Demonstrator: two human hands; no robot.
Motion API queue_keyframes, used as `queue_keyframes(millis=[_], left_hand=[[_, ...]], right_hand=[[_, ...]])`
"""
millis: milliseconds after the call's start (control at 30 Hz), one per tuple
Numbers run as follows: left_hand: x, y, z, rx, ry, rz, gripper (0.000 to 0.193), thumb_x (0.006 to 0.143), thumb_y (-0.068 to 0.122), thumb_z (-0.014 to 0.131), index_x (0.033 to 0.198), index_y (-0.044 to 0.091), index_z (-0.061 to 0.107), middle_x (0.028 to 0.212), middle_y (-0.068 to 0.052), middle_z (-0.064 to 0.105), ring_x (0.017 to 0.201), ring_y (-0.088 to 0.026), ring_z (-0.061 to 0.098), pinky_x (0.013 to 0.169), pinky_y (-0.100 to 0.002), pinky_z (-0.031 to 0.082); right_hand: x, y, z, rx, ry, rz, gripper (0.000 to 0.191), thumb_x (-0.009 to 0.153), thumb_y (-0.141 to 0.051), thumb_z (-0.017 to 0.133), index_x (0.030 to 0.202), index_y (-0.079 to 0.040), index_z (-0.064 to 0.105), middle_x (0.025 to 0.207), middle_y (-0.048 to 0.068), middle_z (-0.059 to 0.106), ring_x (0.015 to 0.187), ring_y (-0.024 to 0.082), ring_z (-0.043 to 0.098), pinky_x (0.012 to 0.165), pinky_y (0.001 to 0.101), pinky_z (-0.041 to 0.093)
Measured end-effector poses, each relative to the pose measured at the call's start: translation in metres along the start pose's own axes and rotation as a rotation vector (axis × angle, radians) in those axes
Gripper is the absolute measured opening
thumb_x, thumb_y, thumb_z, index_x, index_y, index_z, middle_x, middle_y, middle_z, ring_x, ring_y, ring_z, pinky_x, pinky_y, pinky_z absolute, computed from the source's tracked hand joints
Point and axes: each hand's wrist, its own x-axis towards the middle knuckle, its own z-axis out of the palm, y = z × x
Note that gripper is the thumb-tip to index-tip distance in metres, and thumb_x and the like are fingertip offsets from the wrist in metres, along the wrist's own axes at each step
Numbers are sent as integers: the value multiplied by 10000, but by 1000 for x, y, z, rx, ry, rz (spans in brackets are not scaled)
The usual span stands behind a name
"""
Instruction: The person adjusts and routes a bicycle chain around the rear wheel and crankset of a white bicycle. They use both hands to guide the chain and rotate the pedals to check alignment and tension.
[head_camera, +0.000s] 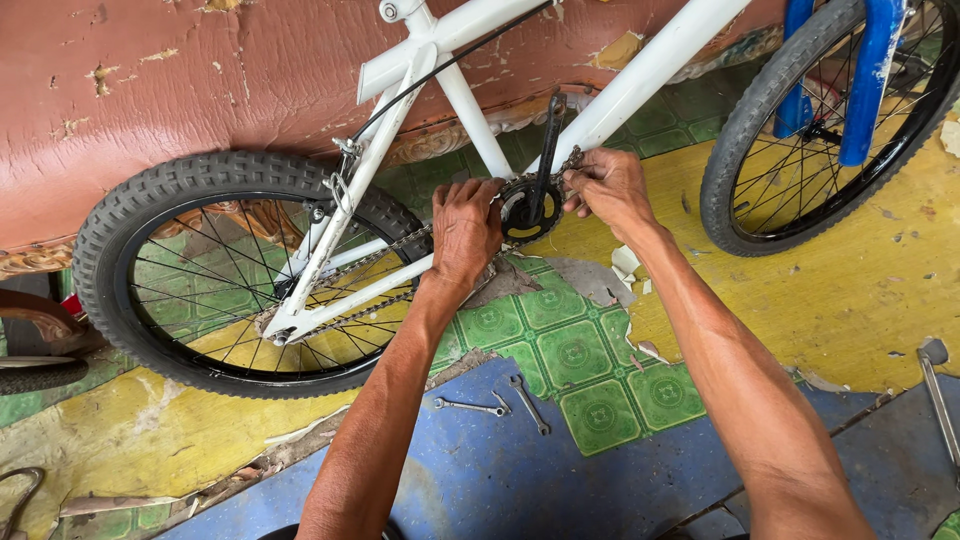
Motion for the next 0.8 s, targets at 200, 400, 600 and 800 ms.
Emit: queue_keyframes(millis=[200, 400, 600, 800], left_hand=[[-2, 11, -1, 4, -3, 65, 443, 878, 58, 688, 1319, 88, 661, 1221, -129, 685, 1142, -320, 614, 1111, -623, 323], [-3, 20, 1, 27, -37, 72, 501, 883, 60, 688, 1379, 88, 627, 1249, -138, 662, 1181, -326, 598, 1122, -628, 308], [-1, 20, -1, 28, -59, 57, 482, 889, 39, 670, 1368, 94, 645, 1248, -131, 669, 1192, -318, 602, 1129, -630, 303], [-2, 19, 0, 37, -60, 67, 486, 891, 28, 656, 1372, 100, 643, 1248, -137, 667, 1185, -323, 604, 1129, -649, 300]], right_hand=[[2, 0, -1, -3, 29, 9, 130, 949, -22, 691, 1056, 48, 713, 839, 131, 745, 578, 145, 705, 419, 242, 516], [-1, -6, 0, -27, 38, 32, 155, 950, -56, 690, 1079, 26, 710, 839, 121, 749, 555, 152, 706, 402, 254, 515], [-3, -7, 0, 10, 1, 43, 137, 995, -72, 655, 1089, 26, 668, 871, 111, 711, 551, 153, 696, 398, 257, 500], [-2, 6, -17, 39, 6, 55, 145, 999, -78, 589, 1112, 6, 623, 953, 132, 728, 568, 180, 698, 409, 279, 538]])
